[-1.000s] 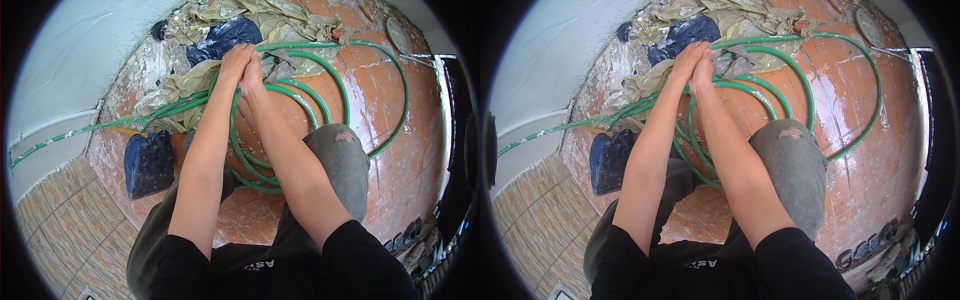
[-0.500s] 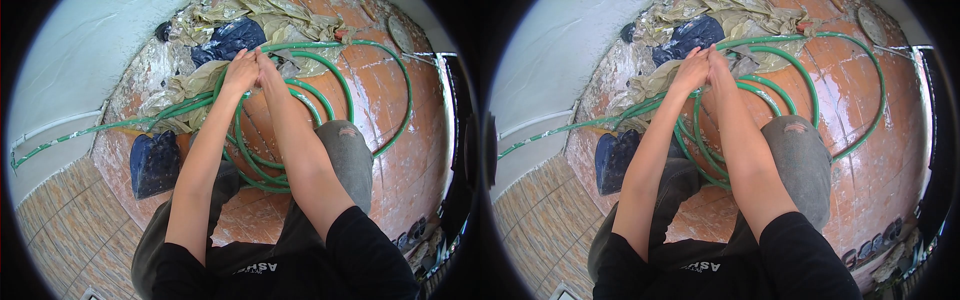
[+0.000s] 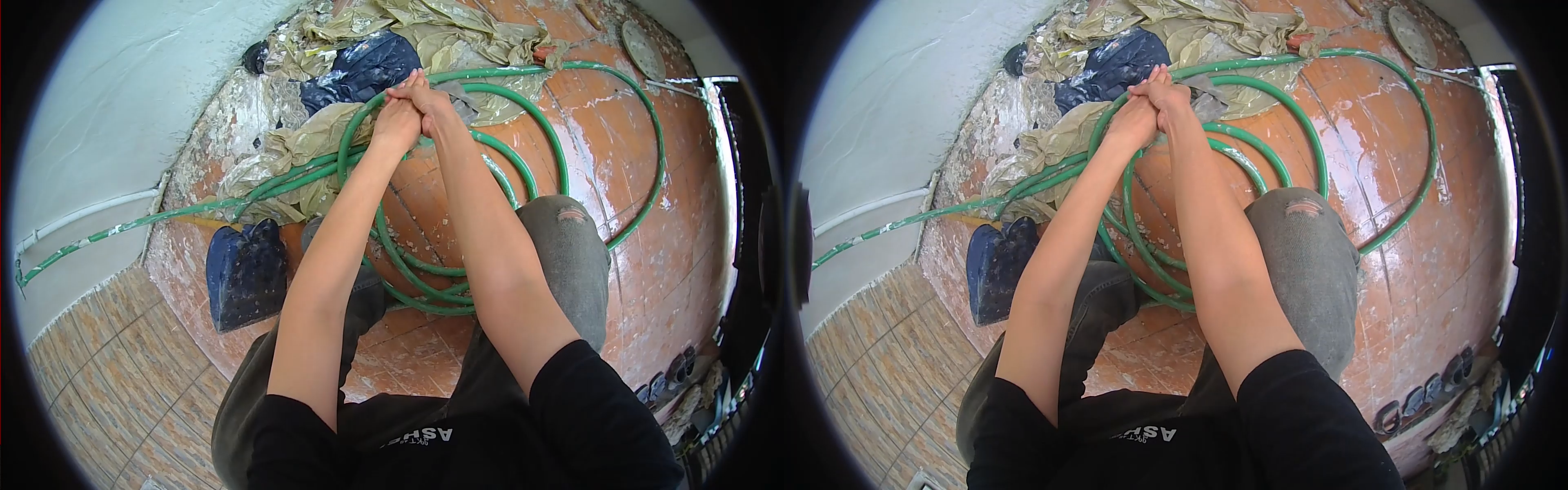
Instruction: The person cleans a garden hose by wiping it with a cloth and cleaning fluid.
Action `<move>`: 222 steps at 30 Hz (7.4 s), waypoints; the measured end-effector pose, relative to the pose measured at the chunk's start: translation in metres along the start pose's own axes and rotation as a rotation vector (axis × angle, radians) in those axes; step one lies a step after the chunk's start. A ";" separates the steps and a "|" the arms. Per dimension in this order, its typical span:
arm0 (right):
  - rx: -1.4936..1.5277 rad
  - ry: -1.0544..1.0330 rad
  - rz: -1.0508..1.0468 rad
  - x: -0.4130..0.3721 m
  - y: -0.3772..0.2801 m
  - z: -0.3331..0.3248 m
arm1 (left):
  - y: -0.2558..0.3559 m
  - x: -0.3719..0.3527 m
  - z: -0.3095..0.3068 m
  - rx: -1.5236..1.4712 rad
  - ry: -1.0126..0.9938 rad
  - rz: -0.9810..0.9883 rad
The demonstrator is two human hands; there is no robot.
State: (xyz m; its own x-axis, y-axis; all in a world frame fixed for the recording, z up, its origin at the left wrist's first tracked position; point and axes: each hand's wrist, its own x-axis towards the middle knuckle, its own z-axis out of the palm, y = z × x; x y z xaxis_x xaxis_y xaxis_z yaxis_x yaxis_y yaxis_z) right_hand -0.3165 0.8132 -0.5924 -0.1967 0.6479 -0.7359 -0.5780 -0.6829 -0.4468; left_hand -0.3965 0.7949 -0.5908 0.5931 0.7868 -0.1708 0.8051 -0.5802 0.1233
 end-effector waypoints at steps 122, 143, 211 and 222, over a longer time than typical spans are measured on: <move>-1.162 -0.238 -0.252 -0.052 -0.064 0.054 | -0.019 -0.038 -0.015 -2.831 0.813 -0.475; -0.447 -0.413 -0.299 -0.020 0.032 0.051 | -0.038 -0.047 0.003 -2.873 0.966 -0.170; -0.587 -0.297 -0.442 0.007 0.062 0.072 | -0.054 -0.055 -0.001 -2.613 1.133 -0.549; -1.367 0.163 -1.430 0.042 0.095 0.129 | -0.012 -0.082 -0.034 -1.879 1.258 -1.031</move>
State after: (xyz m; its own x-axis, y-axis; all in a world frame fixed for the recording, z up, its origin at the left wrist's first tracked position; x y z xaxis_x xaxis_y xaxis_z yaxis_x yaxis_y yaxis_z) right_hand -0.4823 0.8187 -0.5998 -0.1161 0.8840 0.4528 0.6783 0.4036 -0.6140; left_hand -0.4546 0.7449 -0.5451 -0.6187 0.6745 -0.4028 -0.5231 0.0289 0.8518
